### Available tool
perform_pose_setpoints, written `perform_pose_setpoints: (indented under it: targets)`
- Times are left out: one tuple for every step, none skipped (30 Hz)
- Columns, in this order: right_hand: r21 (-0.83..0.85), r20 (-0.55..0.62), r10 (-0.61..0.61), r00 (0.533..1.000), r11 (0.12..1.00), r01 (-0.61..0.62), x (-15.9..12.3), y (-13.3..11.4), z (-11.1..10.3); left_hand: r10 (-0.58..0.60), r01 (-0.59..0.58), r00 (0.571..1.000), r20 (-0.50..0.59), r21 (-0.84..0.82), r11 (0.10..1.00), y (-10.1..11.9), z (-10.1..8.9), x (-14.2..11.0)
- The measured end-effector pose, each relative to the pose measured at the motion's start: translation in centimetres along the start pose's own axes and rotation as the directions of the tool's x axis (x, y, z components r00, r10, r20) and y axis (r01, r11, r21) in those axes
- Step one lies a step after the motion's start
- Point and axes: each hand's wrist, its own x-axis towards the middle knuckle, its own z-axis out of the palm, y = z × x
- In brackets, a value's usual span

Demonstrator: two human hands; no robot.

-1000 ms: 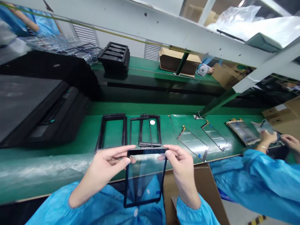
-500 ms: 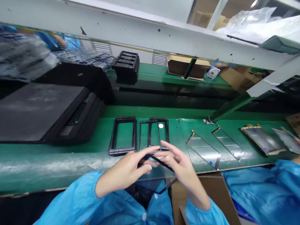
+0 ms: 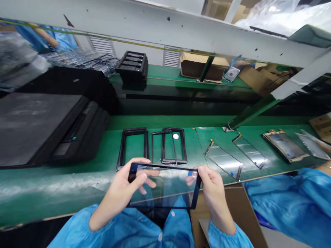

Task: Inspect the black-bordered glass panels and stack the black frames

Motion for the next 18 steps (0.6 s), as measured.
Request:
perform_pose_setpoints:
  targets:
    - [-0.013,-0.007,-0.024,1.0,1.0,0.023,-0.2,-0.2,0.2,-0.001,0.001,1.0,-0.005,0.001,1.0,0.1,0.0,-0.1]
    - [-0.021,-0.016,-0.046,0.999,0.999,0.046,-0.3,-0.3,0.3,-0.003,0.003,1.0,-0.007,0.002,1.0,0.2,0.1,-0.1]
    - [-0.021,-0.026,-0.065,0.998,0.998,0.064,-0.3,-0.4,0.5,-0.005,0.005,1.0,-0.008,0.003,1.0,0.2,0.1,-0.1]
    - [-0.016,-0.038,-0.079,0.996,0.997,0.079,-0.4,-0.3,0.6,-0.005,0.005,1.0,-0.009,0.003,1.0,0.2,0.1,-0.1]
    - [-0.003,-0.051,-0.089,0.995,0.996,0.089,-0.4,-0.2,0.7,-0.003,0.003,1.0,-0.012,0.003,1.0,0.0,0.0,-0.1]
    - [0.015,-0.057,-0.093,0.994,0.995,0.094,-0.4,0.0,0.8,0.0,0.001,1.0,-0.016,0.003,1.0,-0.2,0.0,0.0]
    - [0.037,-0.055,-0.094,0.994,0.995,0.097,-0.3,0.2,0.8,0.002,-0.001,1.0,-0.02,0.005,1.0,-0.5,-0.2,0.0]
    - [0.058,-0.046,-0.097,0.994,0.993,0.1,-0.3,0.4,0.7,0.003,-0.002,1.0,-0.022,0.012,1.0,-0.9,-0.4,0.2]
    - [0.07,-0.029,-0.1,0.995,0.992,0.102,-0.3,0.5,0.7,0.009,-0.008,1.0,-0.022,0.028,1.0,-1.3,-0.7,0.3]
    - [0.074,-0.013,-0.103,0.995,0.992,0.103,-0.4,0.6,0.6,0.038,-0.037,0.999,-0.02,0.057,0.998,-1.7,-1.0,0.5]
    - [0.068,0.001,-0.105,0.995,0.992,0.104,-0.5,0.7,0.6,0.104,-0.1,0.994,-0.024,0.108,0.989,-2.0,-1.3,0.7]
    - [0.055,0.007,-0.105,0.994,0.993,0.105,-0.7,0.8,0.6,0.2,-0.189,0.979,-0.037,0.194,0.963,-2.2,-1.5,1.0]
    - [0.038,0.009,-0.105,0.994,0.994,0.104,-0.8,0.8,0.6,0.322,-0.293,0.946,-0.041,0.315,0.903,-2.2,-1.7,1.3]
    - [0.022,0.011,-0.103,0.995,0.995,0.102,-1.0,0.8,0.8,0.451,-0.398,0.893,-0.011,0.452,0.799,-2.1,-1.7,1.5]
    - [0.01,0.017,-0.102,0.995,0.995,0.101,-1.2,0.8,0.9,0.554,-0.486,0.83,0.067,0.575,0.658,-1.9,-1.6,1.8]
    - [0.001,0.03,-0.102,0.994,0.995,0.102,-1.4,0.8,1.1,0.606,-0.554,0.774,0.183,0.659,0.509,-1.6,-1.4,2.1]
    - [-0.007,0.046,-0.102,0.994,0.995,0.103,-1.6,0.8,1.3,0.602,-0.61,0.734,0.314,0.694,0.382,-1.3,-1.1,2.5]
    - [-0.015,0.06,-0.104,0.993,0.994,0.105,-1.8,0.8,1.5,0.564,-0.666,0.701,0.436,0.684,0.298,-1.0,-0.6,2.8]
